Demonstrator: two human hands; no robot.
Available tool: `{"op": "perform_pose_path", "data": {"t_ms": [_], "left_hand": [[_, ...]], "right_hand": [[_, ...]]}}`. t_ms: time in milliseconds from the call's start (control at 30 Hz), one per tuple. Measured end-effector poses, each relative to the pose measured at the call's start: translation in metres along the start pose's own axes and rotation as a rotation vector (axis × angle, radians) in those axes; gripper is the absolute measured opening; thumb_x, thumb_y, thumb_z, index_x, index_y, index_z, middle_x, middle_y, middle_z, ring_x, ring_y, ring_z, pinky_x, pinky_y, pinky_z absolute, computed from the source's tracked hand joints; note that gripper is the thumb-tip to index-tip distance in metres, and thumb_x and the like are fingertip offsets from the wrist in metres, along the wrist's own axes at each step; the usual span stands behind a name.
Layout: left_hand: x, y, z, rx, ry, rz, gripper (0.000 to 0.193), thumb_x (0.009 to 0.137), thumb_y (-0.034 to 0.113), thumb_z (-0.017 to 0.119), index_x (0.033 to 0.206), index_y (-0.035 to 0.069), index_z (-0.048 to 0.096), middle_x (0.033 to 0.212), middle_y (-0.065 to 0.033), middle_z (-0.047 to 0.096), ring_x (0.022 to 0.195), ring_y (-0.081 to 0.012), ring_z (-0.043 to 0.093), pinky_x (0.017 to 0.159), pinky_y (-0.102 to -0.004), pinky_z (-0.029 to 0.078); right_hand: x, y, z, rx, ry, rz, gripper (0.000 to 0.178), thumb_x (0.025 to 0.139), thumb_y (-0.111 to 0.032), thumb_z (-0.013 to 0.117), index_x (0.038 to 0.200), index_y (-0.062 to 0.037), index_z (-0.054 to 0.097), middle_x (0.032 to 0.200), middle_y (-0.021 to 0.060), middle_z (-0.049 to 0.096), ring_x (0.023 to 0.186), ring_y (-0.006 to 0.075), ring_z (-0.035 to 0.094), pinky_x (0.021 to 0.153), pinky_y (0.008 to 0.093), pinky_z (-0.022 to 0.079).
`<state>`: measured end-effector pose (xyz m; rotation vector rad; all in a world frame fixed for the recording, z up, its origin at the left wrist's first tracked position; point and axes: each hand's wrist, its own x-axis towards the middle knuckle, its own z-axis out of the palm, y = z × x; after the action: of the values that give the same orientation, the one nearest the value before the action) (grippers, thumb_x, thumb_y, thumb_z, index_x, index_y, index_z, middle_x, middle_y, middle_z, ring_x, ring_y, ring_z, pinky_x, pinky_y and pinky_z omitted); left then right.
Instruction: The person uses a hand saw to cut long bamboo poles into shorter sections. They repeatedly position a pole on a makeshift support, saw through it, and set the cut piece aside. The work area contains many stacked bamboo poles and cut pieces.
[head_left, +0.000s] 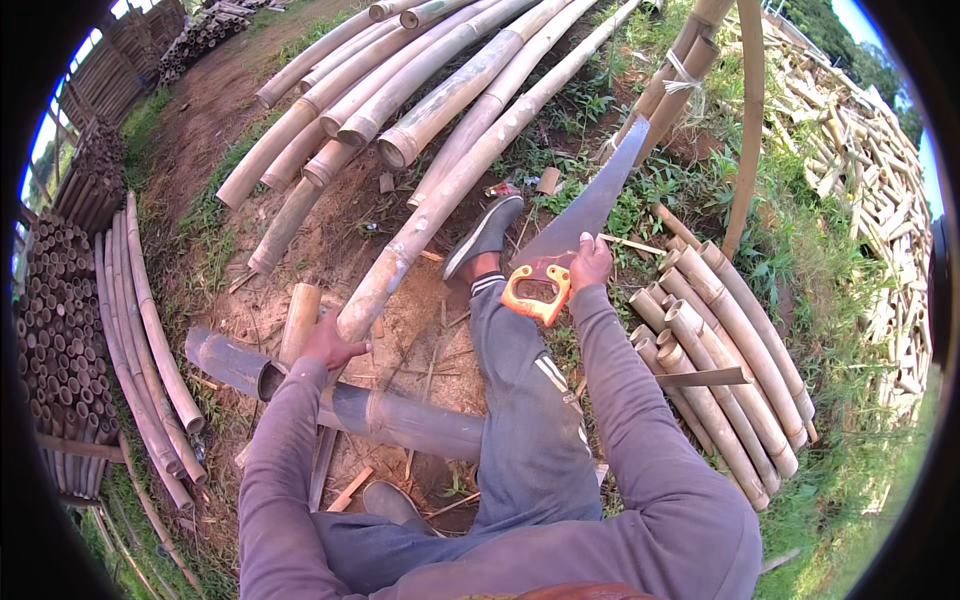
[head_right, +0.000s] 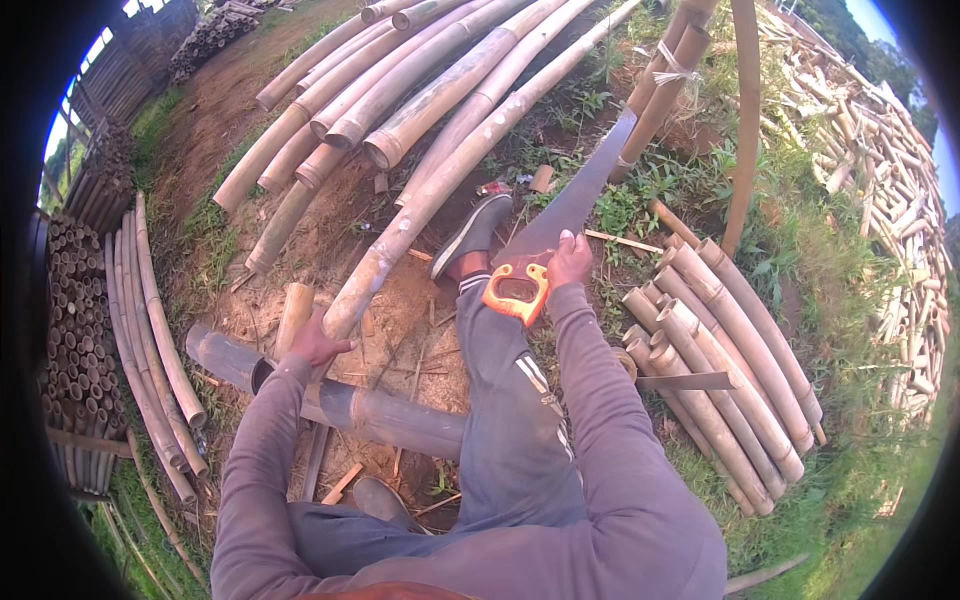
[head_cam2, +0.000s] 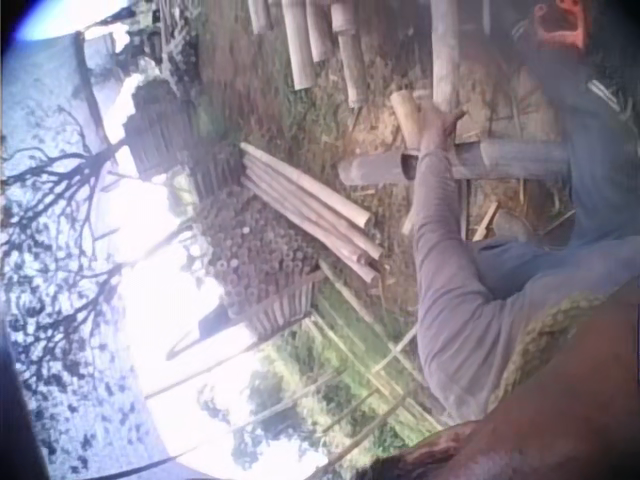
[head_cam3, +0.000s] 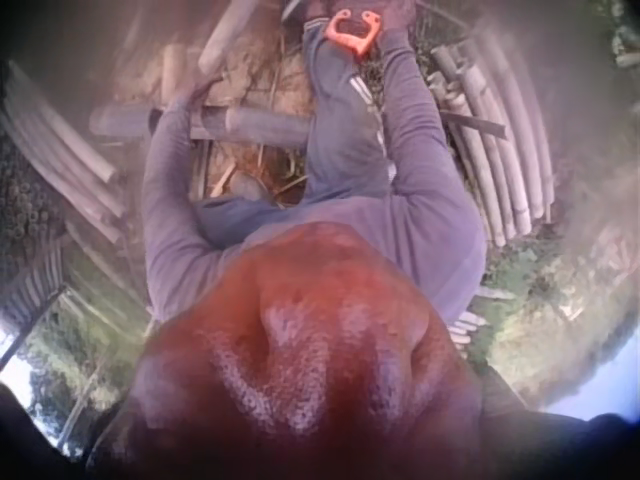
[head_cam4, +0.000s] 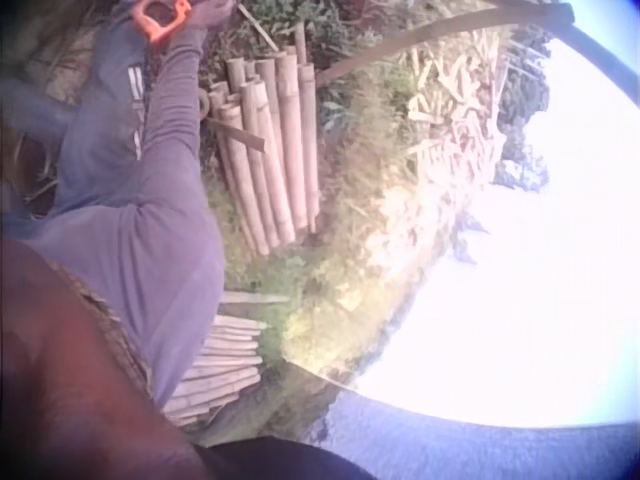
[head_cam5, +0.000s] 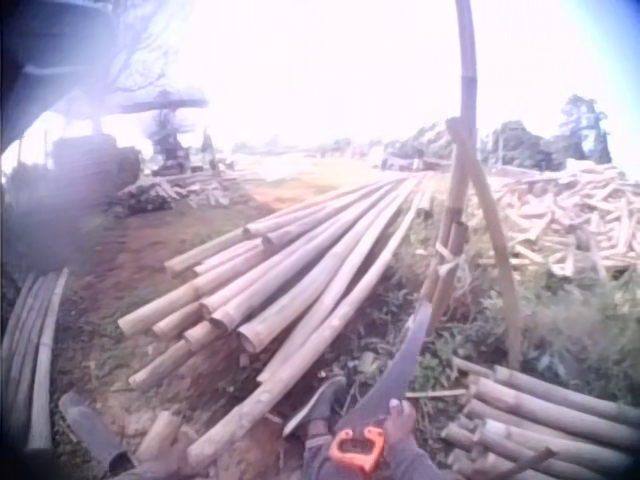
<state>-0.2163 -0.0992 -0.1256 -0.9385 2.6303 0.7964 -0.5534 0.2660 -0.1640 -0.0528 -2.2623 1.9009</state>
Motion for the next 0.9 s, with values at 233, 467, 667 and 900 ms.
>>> {"op": "perform_pose_path", "data": {"t_ms": [233,467,667,900], "left_hand": [[-0.054,0.069,-0.053,0.09,0.019,0.062,0.097,0.071,0.044,0.093,0.15,0.006,0.052,0.121,-0.0277,0.075,0.115,-0.0454,0.072,0.102,-0.0512,0.056],[-0.234,-0.03,-0.059,0.111,0.147,-0.078,0.083,0.066,0.031,0.093,0.139,0.013,0.059,0.107,-0.0255,0.076,0.1,-0.0466,0.074,0.087,-0.0549,0.059],[-0.445,-0.153,-0.02,0.363,0.413,-0.352,0.078,0.063,0.021,0.088,0.136,0.018,0.061,0.11,-0.0177,0.075,0.111,-0.0428,0.07,0.107,-0.0521,0.052],[-0.645,-0.221,0.014,0.746,0.758,-0.949,0.08,0.073,0.024,0.092,0.145,0.019,0.059,0.153,-0.0127,0.056,0.147,-0.0366,0.049,0.125,-0.0576,0.031]], "right_hand": [[0.123,0.137,-0.045,-0.806,-0.089,0.22,0.039,0.105,-0.034,0.065,0.121,0.0001,0.073,0.111,0.025,0.076,0.111,0.041,0.074,0.097,0.0525,0.056],[0.036,0.083,0.044,-0.503,-0.232,-0.06,0.056,0.098,-0.044,0.074,0.13,0.0018,0.068,0.119,0.023,0.075,0.115,0.0422,0.071,0.102,0.0467,0.055],[-0.05,-0.043,0.1,0.357,-0.694,0.498,0.062,0.101,-0.053,0.073,0.134,-0.0018,0.064,0.115,0.0121,0.072,0.107,0.0312,0.073,0.098,0.0457,0.056],[-0.198,-0.095,0.134,0.953,-0.794,0.897,0.071,0.091,-0.052,0.083,0.132,-0.0018,0.053,0.121,0.0212,0.069,0.119,0.0395,0.067,0.11,0.0592,0.053]]}}
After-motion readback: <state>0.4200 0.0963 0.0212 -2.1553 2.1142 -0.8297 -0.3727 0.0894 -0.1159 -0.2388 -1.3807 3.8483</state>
